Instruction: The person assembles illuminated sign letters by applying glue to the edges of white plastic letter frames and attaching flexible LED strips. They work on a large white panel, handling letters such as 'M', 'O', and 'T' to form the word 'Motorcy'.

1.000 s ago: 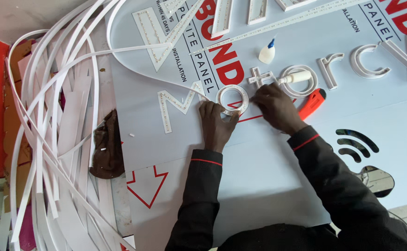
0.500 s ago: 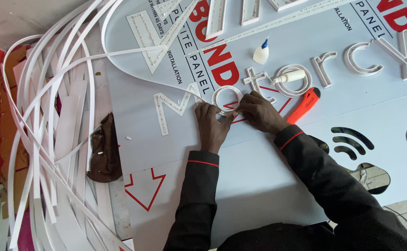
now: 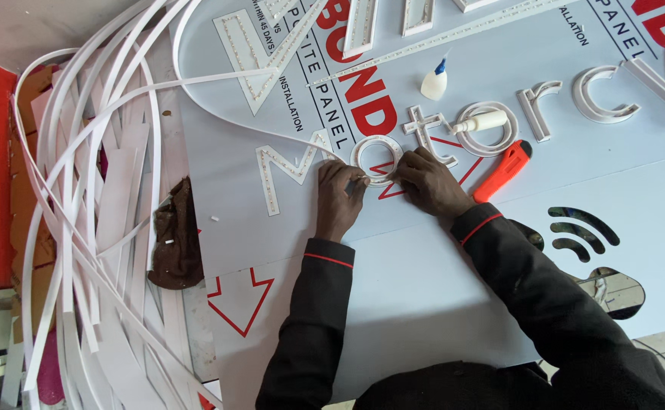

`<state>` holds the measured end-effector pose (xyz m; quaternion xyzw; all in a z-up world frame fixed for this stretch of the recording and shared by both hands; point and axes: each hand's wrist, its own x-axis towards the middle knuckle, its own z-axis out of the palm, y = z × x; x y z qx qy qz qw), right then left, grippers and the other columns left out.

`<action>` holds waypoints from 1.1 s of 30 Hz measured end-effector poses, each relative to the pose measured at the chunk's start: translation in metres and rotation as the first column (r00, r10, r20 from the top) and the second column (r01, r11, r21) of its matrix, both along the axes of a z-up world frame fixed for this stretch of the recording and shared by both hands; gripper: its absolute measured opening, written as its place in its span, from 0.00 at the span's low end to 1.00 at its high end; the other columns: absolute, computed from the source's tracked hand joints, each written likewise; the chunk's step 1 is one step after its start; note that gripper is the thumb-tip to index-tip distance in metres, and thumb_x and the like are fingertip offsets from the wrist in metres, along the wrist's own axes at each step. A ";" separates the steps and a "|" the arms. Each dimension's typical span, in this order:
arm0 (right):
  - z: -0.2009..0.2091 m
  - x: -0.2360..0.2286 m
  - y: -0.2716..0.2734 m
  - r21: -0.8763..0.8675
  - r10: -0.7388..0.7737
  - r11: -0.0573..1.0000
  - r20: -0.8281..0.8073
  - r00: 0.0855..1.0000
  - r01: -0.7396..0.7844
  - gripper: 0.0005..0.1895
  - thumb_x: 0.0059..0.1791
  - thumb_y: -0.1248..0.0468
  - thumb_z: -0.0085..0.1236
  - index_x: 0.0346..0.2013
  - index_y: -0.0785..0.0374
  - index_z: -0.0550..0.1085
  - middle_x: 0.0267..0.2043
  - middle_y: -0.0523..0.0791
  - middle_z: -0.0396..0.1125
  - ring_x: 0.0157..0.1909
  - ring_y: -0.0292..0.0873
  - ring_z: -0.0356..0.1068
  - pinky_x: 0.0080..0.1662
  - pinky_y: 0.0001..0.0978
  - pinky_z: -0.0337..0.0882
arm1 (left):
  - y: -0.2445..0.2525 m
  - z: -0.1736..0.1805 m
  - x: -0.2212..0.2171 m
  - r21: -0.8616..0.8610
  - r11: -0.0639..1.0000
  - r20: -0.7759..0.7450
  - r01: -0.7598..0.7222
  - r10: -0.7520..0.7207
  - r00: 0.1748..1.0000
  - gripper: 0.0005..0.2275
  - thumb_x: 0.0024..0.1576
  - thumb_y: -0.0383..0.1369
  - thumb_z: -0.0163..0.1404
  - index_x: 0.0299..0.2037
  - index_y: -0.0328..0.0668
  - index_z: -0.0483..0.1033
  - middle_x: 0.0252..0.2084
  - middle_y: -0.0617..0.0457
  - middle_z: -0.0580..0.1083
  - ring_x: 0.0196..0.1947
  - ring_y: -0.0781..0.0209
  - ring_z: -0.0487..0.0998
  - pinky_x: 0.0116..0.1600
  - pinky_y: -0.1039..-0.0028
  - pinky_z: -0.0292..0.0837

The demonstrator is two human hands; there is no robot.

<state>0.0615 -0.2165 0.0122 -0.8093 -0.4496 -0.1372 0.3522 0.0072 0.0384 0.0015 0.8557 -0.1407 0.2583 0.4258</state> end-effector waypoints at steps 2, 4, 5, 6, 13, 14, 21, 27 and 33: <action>-0.002 0.000 0.000 0.006 -0.003 1.000 0.006 1.000 0.003 0.08 0.52 0.73 0.62 0.41 0.59 0.84 0.41 0.50 0.69 0.44 0.58 0.72 0.45 0.51 0.74 | -0.002 0.001 0.000 -0.006 1.000 0.007 -0.002 0.002 1.000 0.05 0.61 0.27 0.66 0.38 0.47 0.83 0.31 0.58 0.73 0.44 0.53 0.80 0.69 0.57 0.67; -0.002 -0.001 0.002 0.014 -0.006 1.000 0.015 1.000 0.006 0.07 0.53 0.72 0.62 0.41 0.59 0.83 0.41 0.50 0.69 0.44 0.58 0.72 0.45 0.51 0.74 | -0.002 0.004 -0.001 -0.010 1.000 0.016 -0.004 0.004 1.000 0.05 0.61 0.26 0.65 0.36 0.47 0.82 0.30 0.58 0.73 0.42 0.52 0.80 0.69 0.57 0.67; -0.001 -0.001 0.002 0.014 -0.015 1.000 0.023 1.000 0.014 0.07 0.53 0.72 0.62 0.41 0.59 0.83 0.41 0.49 0.69 0.44 0.58 0.72 0.45 0.51 0.73 | -0.001 0.005 -0.001 -0.006 1.000 0.028 0.005 -0.004 1.000 0.06 0.61 0.27 0.65 0.35 0.47 0.81 0.29 0.58 0.73 0.41 0.53 0.80 0.68 0.57 0.67; 0.000 -0.002 0.002 0.012 -0.023 1.000 0.030 0.999 0.023 0.06 0.54 0.72 0.62 0.40 0.58 0.83 0.41 0.49 0.69 0.44 0.58 0.72 0.45 0.51 0.73 | -0.001 0.007 -0.002 -0.004 1.000 0.039 0.014 -0.013 0.999 0.07 0.61 0.27 0.65 0.34 0.48 0.80 0.28 0.58 0.73 0.40 0.54 0.80 0.68 0.58 0.67; -0.005 -0.005 0.002 0.021 -0.043 0.999 0.036 0.998 0.042 0.08 0.52 0.72 0.64 0.43 0.58 0.83 0.42 0.49 0.69 0.44 0.60 0.72 0.44 0.54 0.74 | 0.003 0.005 -0.004 0.020 1.000 0.011 0.013 -0.013 1.000 0.05 0.62 0.26 0.63 0.36 0.49 0.82 0.29 0.62 0.74 0.40 0.60 0.80 0.70 0.59 0.68; -0.005 -0.005 0.001 0.026 -0.046 0.999 0.032 0.998 0.045 0.07 0.52 0.72 0.65 0.43 0.58 0.83 0.43 0.50 0.70 0.45 0.59 0.72 0.45 0.54 0.74 | 0.005 0.004 -0.002 0.028 0.999 0.010 0.015 -0.015 1.000 0.05 0.61 0.24 0.61 0.36 0.49 0.83 0.29 0.60 0.76 0.41 0.59 0.81 0.70 0.58 0.67; -0.001 -0.008 0.002 0.030 -0.052 0.998 0.013 0.999 0.051 0.05 0.53 0.72 0.64 0.42 0.60 0.83 0.42 0.50 0.70 0.44 0.58 0.72 0.43 0.52 0.74 | 0.010 -0.001 0.002 0.057 0.998 -0.008 0.018 -0.017 1.000 0.09 0.59 0.20 0.57 0.40 0.48 0.86 0.34 0.57 0.78 0.46 0.53 0.82 0.70 0.56 0.68; 0.037 -0.016 0.007 -0.002 -0.047 0.999 -0.164 0.985 0.047 0.06 0.58 0.65 0.64 0.45 0.61 0.86 0.46 0.52 0.73 0.49 0.57 0.74 0.47 0.49 0.74 | 0.008 -0.004 -0.002 0.031 0.999 -0.076 0.020 -0.018 0.997 0.09 0.62 0.19 0.56 0.41 0.47 0.86 0.35 0.58 0.75 0.48 0.53 0.78 0.70 0.55 0.67; 0.040 -0.006 0.044 -0.075 -0.051 0.997 -0.271 0.961 0.032 0.06 0.55 0.66 0.67 0.43 0.61 0.88 0.44 0.52 0.72 0.49 0.58 0.73 0.47 0.51 0.73 | 0.007 -0.001 -0.002 0.040 0.999 -0.099 0.015 -0.011 0.995 0.10 0.61 0.18 0.55 0.41 0.45 0.85 0.35 0.56 0.72 0.48 0.49 0.78 0.70 0.54 0.68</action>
